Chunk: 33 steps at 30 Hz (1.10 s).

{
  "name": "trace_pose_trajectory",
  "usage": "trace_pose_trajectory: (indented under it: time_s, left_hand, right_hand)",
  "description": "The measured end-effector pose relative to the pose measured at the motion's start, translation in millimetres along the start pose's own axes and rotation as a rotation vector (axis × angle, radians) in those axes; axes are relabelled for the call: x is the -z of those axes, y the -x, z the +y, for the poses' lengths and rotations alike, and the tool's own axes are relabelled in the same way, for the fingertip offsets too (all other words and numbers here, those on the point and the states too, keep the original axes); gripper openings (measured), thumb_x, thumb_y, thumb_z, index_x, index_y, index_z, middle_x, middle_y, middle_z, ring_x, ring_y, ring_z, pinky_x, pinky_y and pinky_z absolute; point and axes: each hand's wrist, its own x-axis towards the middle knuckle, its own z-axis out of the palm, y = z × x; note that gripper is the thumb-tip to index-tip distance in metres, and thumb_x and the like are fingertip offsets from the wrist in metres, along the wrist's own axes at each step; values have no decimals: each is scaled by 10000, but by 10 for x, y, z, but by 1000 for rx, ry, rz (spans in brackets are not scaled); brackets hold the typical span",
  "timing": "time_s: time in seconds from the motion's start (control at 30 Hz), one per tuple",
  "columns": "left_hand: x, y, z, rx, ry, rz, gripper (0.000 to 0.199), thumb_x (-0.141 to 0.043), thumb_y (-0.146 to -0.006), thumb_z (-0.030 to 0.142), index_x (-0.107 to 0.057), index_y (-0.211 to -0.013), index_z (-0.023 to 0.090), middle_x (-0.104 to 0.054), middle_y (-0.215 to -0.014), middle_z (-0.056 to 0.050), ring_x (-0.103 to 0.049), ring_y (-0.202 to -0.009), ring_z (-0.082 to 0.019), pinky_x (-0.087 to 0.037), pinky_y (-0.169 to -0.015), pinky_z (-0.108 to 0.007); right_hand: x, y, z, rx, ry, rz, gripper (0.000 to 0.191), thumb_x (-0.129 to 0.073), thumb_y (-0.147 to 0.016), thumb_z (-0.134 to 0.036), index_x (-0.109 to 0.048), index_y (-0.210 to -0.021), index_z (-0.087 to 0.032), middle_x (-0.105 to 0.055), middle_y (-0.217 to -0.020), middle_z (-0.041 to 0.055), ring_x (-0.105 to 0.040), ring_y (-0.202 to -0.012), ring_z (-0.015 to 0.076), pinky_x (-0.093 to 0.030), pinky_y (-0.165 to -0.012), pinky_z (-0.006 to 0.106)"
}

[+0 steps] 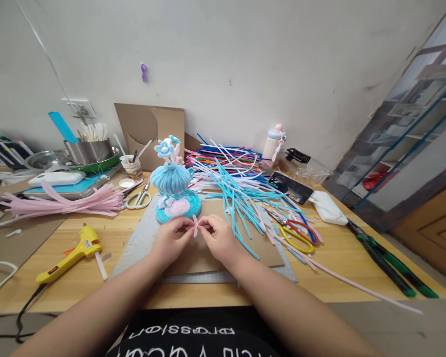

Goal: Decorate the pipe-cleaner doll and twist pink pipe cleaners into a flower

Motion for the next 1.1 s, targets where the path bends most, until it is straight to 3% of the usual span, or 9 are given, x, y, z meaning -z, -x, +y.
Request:
trace_pose_trajectory:
  time_s: [0.27, 0.47, 0.57, 0.73, 0.87, 1.0, 1.1]
  left_hand:
    - [64, -6, 56, -91, 85, -31, 72, -581, -776, 158, -624, -719, 169, -626, -693, -4, -562, -650, -117, -423, -628, -227]
    - [63, -1, 39, -86, 160, -29, 68, -583, -778, 181, -633, -734, 162, -631, -714, -16, -569, -671, -125, -431, -643, -236]
    - [28, -20, 33, 39, 273, -11, 90, -604, -770, 237, -629, -743, 155, -630, -726, -23, -569, -691, -135, -438, -672, -252]
    - [-48, -57, 18, 406, 827, -135, 236, -644, -752, 349, -622, -838, 131, -610, -723, -24, -553, -644, -116, -432, -608, -239]
    - [-48, -58, -7, 484, 995, -212, 223, -729, -684, 314, -624, -718, 120, -592, -655, -12, -525, -598, -90, -388, -561, -206]
    - [11, -80, -10, 595, 1052, -120, 222, -761, -643, 291, -607, -647, 131, -620, -641, -15, -533, -597, -87, -383, -552, -197]
    - [54, -93, 7, 632, 1088, -88, 212, -769, -623, 263, -605, -615, 129, -630, -634, -17, -535, -608, -83, -395, -570, -193]
  right_hand:
    - [84, -15, -28, 60, -45, -88, 79, -546, -818, -142, -591, -780, -195, -569, -743, 2, -535, -690, 130, -409, -618, 241]
    - [78, -26, -22, 85, -95, -73, 60, -547, -834, -184, -581, -786, -196, -566, -746, 2, -534, -689, 131, -419, -628, 248]
    - [55, -32, -6, 72, -106, -37, 63, -538, -855, -216, -581, -812, -199, -575, -765, 6, -541, -703, 134, -427, -640, 253]
    - [52, -32, -5, 80, -8, -8, 86, -530, -864, -207, -586, -799, -198, -570, -768, 16, -529, -717, 144, -428, -655, 270]
    - [64, -36, -32, 111, 64, -30, 56, -535, -845, -182, -579, -876, -199, -569, -816, 31, -517, -718, 150, -431, -639, 279]
    - [264, -90, -217, 140, 171, 160, 163, -523, -835, -168, -554, -992, -200, -560, -905, 43, -532, -772, 158, -449, -713, 306]
    - [666, -105, -429, 136, 309, 377, 105, -518, -846, -196, -567, -938, -211, -573, -892, 37, -553, -823, 172, -451, -747, 310]
